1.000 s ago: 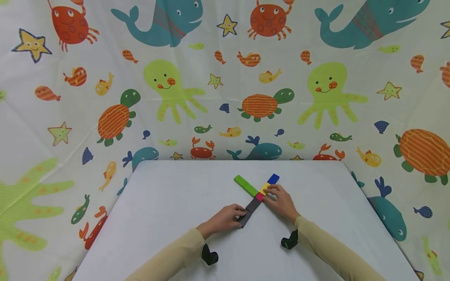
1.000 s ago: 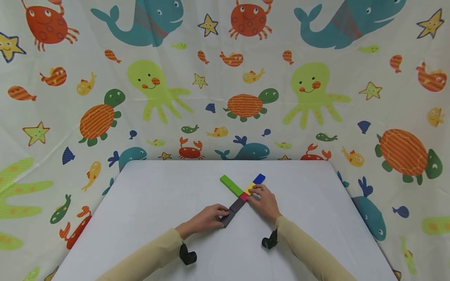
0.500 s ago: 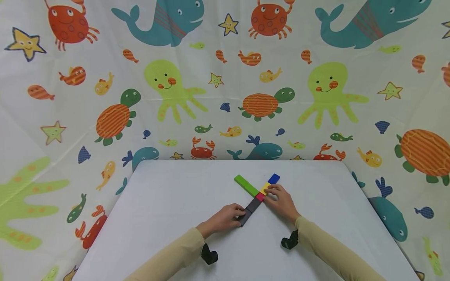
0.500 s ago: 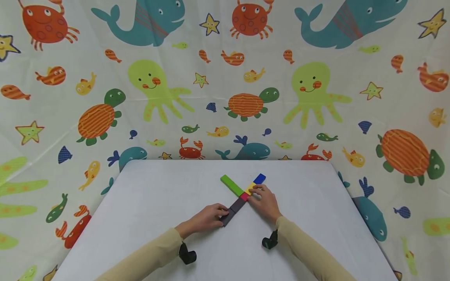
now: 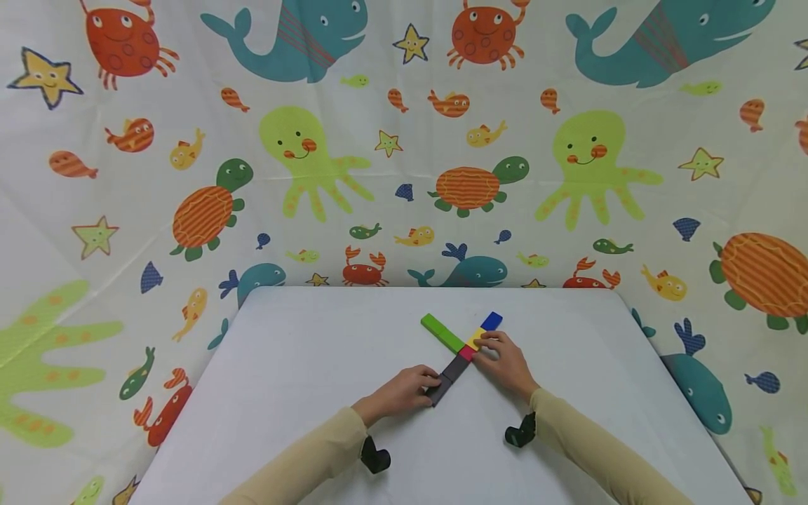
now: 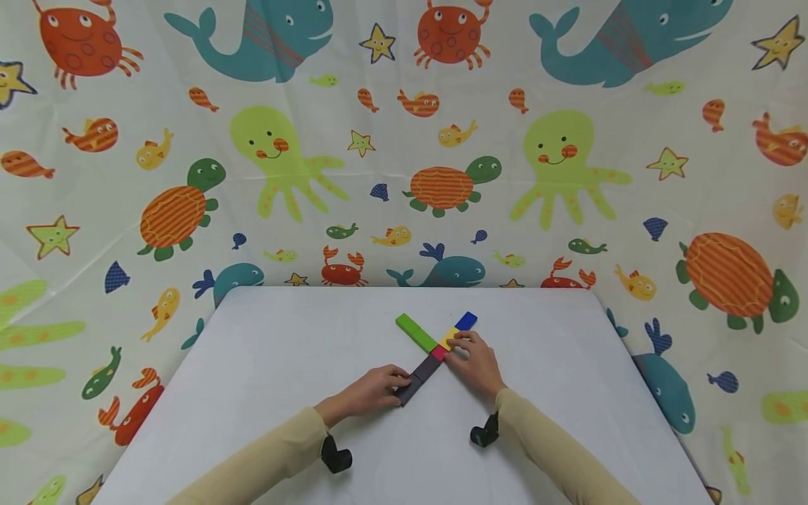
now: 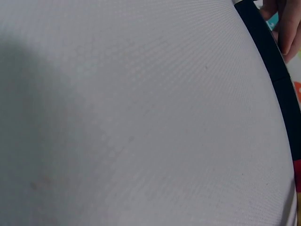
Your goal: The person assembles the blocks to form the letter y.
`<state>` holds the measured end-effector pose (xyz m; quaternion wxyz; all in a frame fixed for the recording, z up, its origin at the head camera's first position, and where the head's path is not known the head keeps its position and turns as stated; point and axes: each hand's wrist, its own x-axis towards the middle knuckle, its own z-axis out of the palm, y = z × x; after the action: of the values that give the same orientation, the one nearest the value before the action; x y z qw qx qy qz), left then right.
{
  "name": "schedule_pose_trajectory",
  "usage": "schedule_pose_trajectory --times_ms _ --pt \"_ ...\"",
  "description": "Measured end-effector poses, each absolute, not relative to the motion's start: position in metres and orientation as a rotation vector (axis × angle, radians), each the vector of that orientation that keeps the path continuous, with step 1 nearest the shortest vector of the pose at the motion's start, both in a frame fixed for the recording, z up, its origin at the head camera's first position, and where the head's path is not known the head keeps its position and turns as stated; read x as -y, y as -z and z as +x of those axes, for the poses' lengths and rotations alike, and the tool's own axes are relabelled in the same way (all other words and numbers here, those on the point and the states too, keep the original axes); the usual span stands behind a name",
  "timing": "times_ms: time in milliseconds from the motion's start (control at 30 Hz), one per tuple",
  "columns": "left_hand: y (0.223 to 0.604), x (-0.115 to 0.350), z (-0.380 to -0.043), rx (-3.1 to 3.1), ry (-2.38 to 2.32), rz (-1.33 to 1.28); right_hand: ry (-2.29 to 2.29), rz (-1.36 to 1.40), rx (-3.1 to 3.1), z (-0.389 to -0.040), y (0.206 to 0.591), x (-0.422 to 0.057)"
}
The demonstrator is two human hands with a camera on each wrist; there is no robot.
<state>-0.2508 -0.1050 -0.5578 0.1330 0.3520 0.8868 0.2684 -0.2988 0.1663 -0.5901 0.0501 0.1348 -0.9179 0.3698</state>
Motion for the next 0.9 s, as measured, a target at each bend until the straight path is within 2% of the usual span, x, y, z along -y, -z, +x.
schedule_pose_trajectory --times_ms 700,900 --pt "0.558 0.1053 -0.251 -2.559 -0.79 0.994 -1.132 0.4 2.793 -0.2987 0.5894 -0.1657" --pt "0.5554 0.1131 -0.2559 -2.536 -0.916 0.972 -1.274 0.329 2.785 -0.3008 0.5836 -0.1704"
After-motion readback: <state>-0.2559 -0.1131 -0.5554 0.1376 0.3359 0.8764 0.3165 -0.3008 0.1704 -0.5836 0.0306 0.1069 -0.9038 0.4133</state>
